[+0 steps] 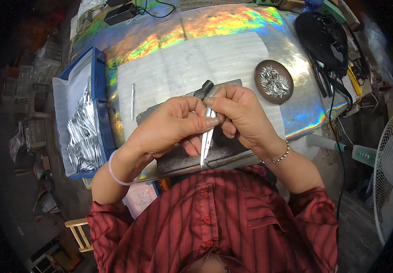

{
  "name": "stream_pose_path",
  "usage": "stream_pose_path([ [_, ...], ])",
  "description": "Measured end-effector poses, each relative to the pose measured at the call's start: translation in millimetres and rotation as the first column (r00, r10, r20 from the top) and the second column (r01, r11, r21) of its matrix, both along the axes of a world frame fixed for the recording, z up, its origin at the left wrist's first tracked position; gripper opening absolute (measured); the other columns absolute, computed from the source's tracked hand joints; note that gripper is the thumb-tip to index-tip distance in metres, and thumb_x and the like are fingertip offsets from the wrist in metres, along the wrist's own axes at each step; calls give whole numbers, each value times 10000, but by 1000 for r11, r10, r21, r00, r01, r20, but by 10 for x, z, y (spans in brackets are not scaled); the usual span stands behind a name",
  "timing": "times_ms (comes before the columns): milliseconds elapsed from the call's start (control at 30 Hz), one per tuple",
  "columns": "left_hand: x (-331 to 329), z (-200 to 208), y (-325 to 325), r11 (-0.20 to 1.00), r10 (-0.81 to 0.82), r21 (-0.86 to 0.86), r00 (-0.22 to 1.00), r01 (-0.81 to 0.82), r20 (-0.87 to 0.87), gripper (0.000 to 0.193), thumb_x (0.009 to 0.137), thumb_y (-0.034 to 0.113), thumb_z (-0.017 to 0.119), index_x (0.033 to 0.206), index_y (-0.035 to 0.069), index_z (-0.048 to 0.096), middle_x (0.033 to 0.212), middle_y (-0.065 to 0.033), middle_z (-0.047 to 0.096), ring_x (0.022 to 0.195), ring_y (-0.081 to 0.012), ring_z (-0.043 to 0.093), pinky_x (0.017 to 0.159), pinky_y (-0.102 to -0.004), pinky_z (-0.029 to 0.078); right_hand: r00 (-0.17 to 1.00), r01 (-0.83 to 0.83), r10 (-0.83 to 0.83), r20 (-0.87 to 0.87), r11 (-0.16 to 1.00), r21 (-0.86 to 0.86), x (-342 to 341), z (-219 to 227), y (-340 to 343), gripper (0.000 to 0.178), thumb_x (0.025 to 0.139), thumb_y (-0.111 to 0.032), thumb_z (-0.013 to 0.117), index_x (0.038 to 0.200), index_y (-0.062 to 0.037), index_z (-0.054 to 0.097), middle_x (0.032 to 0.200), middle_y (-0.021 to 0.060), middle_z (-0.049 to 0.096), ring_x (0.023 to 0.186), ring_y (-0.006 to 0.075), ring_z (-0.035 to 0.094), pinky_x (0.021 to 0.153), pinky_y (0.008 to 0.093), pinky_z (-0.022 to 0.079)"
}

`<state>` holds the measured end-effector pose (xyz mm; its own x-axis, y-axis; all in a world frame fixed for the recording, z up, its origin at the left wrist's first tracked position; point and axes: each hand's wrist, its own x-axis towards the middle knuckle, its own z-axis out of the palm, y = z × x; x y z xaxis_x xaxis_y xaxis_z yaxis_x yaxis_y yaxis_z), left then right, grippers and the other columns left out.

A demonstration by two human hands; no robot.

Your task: Assembling small metal components using a hammer and a punch-like tool on a stone block.

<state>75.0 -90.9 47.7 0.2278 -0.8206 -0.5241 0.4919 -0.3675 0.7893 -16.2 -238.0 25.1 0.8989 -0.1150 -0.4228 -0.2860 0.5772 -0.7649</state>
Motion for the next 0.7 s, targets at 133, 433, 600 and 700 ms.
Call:
stream_pose_path([
  [133,-33,3,-90,1000,-6,3,1000,6,-29,221,844,198,623,829,34,476,670,-57,603,519,-94,592,421,-185,477,999,-35,35,2,999,-36,-31,24,-91,179,842,-144,594,706,-71,504,587,-2,505,376,37,412,329,162,300],
  [433,-216,32,91,885,437,-235,892,-402,117,115,847,85,585,924,38,513,859,-49,579,678,-117,591,588,-217,480,986,96,-167,0,565,-819,-507,81,-1644,165,859,-161,536,755,-42,490,566,21,532,402,37,401,366,201,285],
  [600,-320,34,106,655,669,-338,727,-676,-156,118,850,48,566,939,24,492,814,-76,559,586,-123,567,497,-229,481,972,-98,-222,-77,-82,-992,-520,-754,-2291,162,765,-122,574,789,29,519,690,206,545,632,352,554,569,389,425],
  [700,-392,-25,140,586,662,-361,685,-726,-305,105,859,35,545,923,44,462,858,-101,570,708,-167,627,617,-248,558,980,85,-153,128,-261,-962,-456,-570,-1940,172,776,-62,557,930,12,538,814,167,592,660,294,592,577,371,445],
])
